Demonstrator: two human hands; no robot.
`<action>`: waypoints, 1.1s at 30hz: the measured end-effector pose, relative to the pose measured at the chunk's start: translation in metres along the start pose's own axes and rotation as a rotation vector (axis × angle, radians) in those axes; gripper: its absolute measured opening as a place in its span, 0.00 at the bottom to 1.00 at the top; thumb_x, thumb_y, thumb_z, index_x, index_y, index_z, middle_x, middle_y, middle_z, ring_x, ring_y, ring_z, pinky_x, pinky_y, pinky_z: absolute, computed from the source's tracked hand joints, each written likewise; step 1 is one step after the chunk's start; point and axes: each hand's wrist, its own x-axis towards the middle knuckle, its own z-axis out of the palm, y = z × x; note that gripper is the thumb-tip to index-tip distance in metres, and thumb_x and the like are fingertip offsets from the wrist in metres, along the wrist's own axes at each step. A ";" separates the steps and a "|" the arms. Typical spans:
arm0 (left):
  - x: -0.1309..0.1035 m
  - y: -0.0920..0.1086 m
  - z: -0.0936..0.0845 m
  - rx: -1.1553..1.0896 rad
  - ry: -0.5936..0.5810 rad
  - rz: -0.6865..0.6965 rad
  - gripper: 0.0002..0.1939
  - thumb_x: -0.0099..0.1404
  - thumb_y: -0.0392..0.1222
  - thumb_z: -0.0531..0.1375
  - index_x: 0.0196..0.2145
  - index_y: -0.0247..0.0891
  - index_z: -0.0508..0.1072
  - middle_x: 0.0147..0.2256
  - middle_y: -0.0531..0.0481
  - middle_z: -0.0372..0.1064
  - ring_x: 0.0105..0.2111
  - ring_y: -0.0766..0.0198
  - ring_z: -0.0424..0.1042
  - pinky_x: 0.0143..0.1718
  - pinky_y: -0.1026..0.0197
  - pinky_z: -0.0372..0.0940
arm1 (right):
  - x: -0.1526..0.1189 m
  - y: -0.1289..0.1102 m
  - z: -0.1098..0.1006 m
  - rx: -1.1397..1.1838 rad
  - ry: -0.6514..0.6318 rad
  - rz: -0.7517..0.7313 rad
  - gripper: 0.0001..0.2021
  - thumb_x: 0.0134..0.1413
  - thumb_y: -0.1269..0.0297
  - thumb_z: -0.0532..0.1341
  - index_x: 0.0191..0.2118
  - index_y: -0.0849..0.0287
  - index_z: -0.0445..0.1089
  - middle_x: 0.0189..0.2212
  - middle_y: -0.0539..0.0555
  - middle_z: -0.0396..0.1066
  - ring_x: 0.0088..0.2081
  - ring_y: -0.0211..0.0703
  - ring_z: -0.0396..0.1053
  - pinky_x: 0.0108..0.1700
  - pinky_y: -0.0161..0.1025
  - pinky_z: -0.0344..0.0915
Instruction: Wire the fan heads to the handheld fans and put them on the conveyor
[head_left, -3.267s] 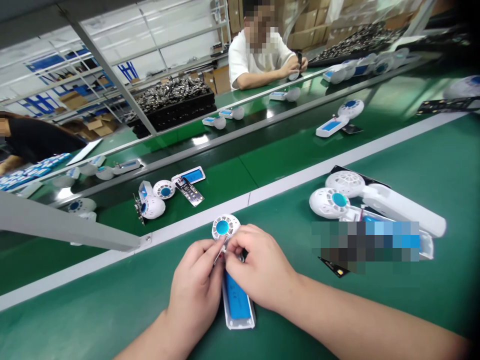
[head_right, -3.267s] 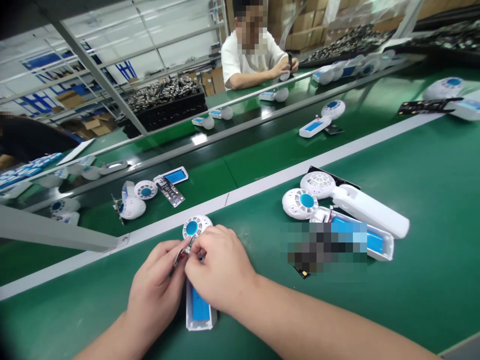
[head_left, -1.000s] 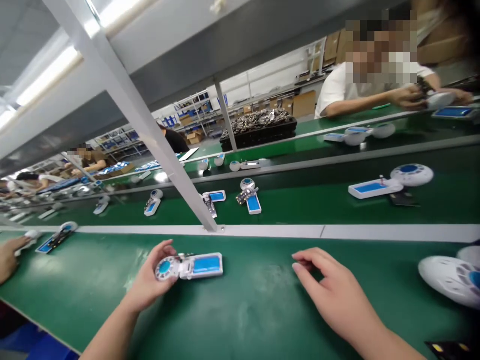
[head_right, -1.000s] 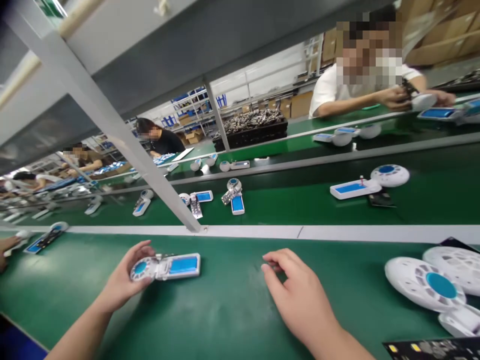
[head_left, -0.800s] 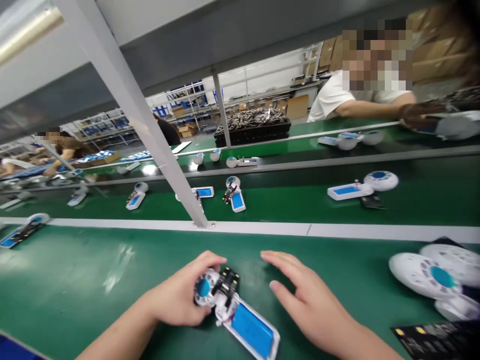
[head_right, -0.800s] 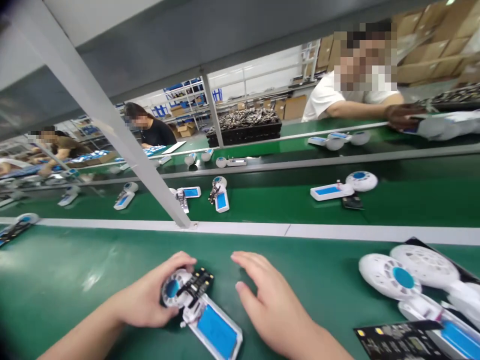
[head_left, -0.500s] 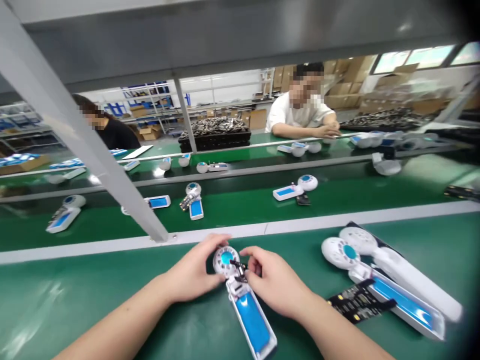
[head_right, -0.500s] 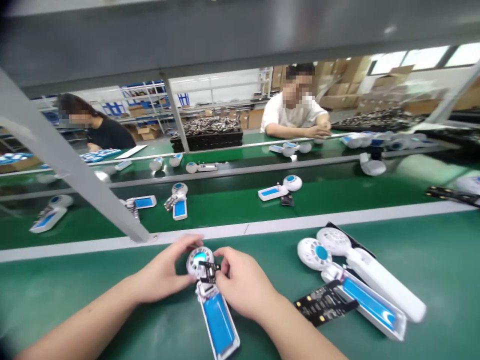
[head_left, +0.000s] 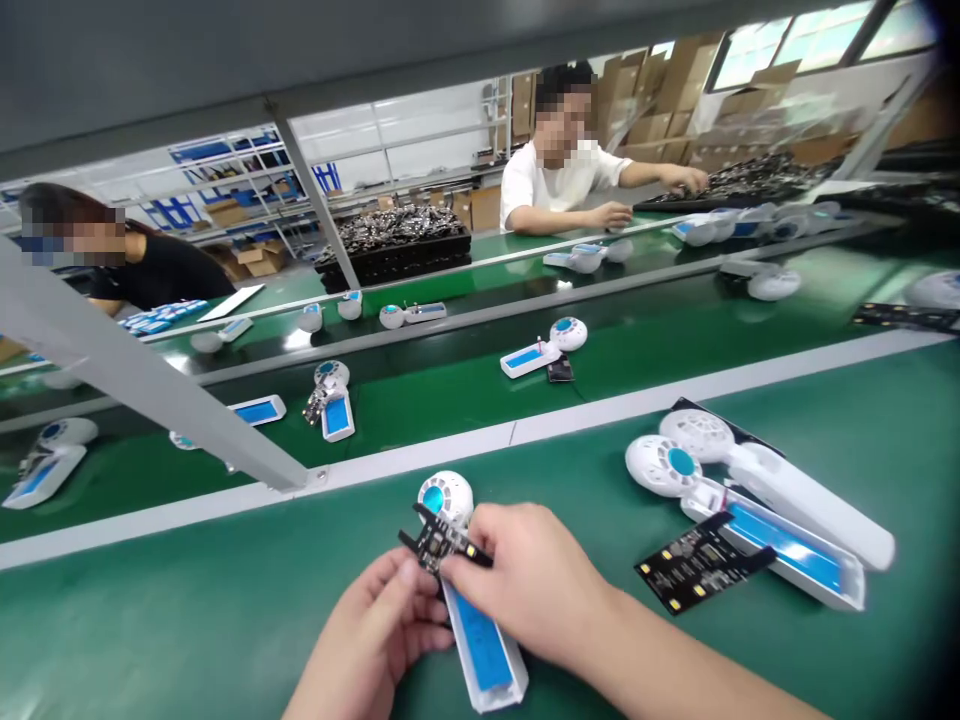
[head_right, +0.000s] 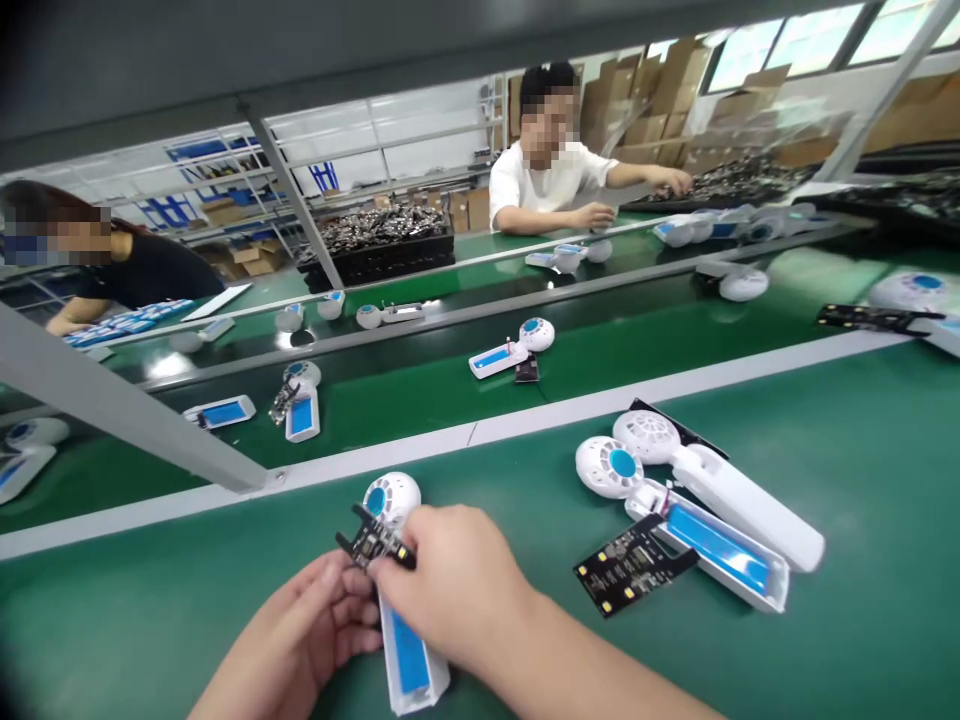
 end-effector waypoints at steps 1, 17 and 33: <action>0.000 0.002 0.002 0.025 -0.024 -0.006 0.14 0.60 0.47 0.66 0.36 0.33 0.72 0.31 0.47 0.70 0.30 0.63 0.70 0.35 0.59 0.68 | -0.003 -0.003 0.001 0.006 -0.008 -0.076 0.14 0.49 0.57 0.64 0.21 0.57 0.64 0.20 0.47 0.69 0.23 0.36 0.62 0.26 0.35 0.48; 0.030 0.011 0.002 0.620 -0.023 0.223 0.20 0.53 0.42 0.67 0.44 0.39 0.70 0.26 0.57 0.57 0.28 0.67 0.58 0.30 0.65 0.56 | 0.021 0.023 0.004 0.043 0.143 0.178 0.12 0.55 0.56 0.62 0.26 0.56 0.73 0.25 0.51 0.73 0.28 0.42 0.68 0.29 0.37 0.57; 0.035 0.009 -0.009 0.757 0.025 0.508 0.15 0.65 0.46 0.60 0.48 0.41 0.76 0.41 0.46 0.75 0.37 0.58 0.73 0.39 0.59 0.68 | 0.016 0.022 -0.010 0.051 0.019 -0.277 0.08 0.59 0.70 0.59 0.34 0.54 0.77 0.30 0.48 0.75 0.33 0.39 0.71 0.37 0.35 0.63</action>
